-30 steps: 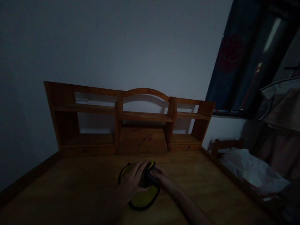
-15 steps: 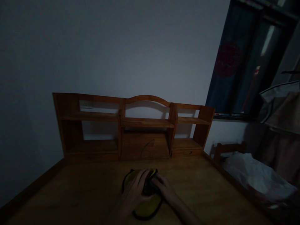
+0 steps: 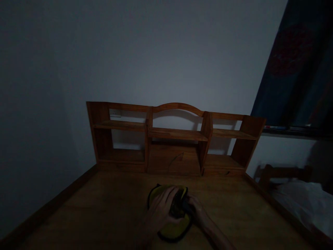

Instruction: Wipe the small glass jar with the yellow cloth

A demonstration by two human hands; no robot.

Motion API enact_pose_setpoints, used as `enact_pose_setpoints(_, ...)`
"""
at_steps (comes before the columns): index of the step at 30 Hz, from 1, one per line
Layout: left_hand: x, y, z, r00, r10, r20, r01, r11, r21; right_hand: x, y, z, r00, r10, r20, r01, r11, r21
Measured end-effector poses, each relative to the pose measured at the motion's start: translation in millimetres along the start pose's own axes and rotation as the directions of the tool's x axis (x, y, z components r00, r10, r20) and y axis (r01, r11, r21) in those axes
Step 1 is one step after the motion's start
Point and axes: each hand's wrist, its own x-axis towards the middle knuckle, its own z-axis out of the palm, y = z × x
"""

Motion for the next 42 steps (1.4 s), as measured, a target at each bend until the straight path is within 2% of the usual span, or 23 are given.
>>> enact_pose_setpoints(3,1,-3,-0.6,1.0,-0.013,-0.002,0.013,1.0,0.001,0,-11,3,0.998,0.02,-0.065,-0.025,0.997,-0.069)
enact_pose_setpoints(5,2,-3,-1.5,1.0,-0.026,-0.017,0.026,1.0,-0.002,0,-15,5,1.0,0.016,-0.016,-0.018,0.992,-0.124)
enact_pose_setpoints(8,4,-1,-2.9,1.0,-0.001,-0.007,0.001,1.0,0.006,-1,-17,8,0.997,-0.055,0.06,0.067,0.974,-0.215)
enact_pose_setpoints(11,6,3,-4.9,0.999,0.042,-0.021,-0.041,0.999,0.032,-1,-16,10,0.993,-0.099,0.07,0.116,0.945,-0.307)
enact_pose_setpoints(14,7,7,-7.5,0.998,0.054,-0.029,-0.053,0.998,0.04,0,-18,10,0.99,-0.121,0.07,0.139,0.897,-0.42)
enact_pose_setpoints(19,7,8,-7.5,0.998,0.054,-0.025,-0.054,0.999,0.004,-3,-27,5,0.981,-0.178,0.073,0.184,0.758,-0.626)
enact_pose_setpoints(22,7,6,-5.6,0.998,0.041,-0.048,-0.043,0.999,-0.025,-8,-32,3,0.97,-0.233,0.07,0.22,0.714,-0.665)
enact_pose_setpoints(24,7,4,-5.8,0.998,0.024,-0.058,-0.027,0.999,-0.042,-10,-33,3,0.963,-0.264,0.045,0.229,0.724,-0.651)
enact_pose_setpoints(27,7,2,-8.6,0.996,-0.031,-0.085,0.025,0.997,-0.07,-9,-32,7,0.97,-0.232,-0.066,0.168,0.847,-0.504)
enact_pose_setpoints(29,7,1,-10.8,0.99,-0.089,-0.113,0.078,0.992,-0.095,-4,-28,9,0.983,-0.116,-0.139,0.079,0.965,-0.25)
enact_pose_setpoints(30,8,0,-11.6,0.985,-0.116,-0.131,0.102,0.989,-0.108,-1,-26,10,0.989,-0.034,-0.142,0.023,0.997,-0.08)
enact_pose_setpoints(32,10,-2,-12.0,0.972,-0.152,-0.178,0.13,0.983,-0.127,4,-22,10,0.99,0.121,-0.076,-0.1,0.968,0.231)
enact_pose_setpoints(34,11,-4,-11.3,0.964,-0.162,-0.21,0.136,0.982,-0.134,7,-20,9,0.974,0.225,0.017,-0.215,0.899,0.381)
enact_pose_setpoints(36,12,-6,-10.0,0.967,-0.149,-0.205,0.125,0.984,-0.126,7,-20,8,0.96,0.271,0.075,-0.277,0.862,0.425)
enact_pose_setpoints(42,11,-8,-6.2,0.962,-0.044,-0.269,0.024,0.997,-0.078,6,-24,5,0.956,0.254,0.15,-0.294,0.792,0.535)
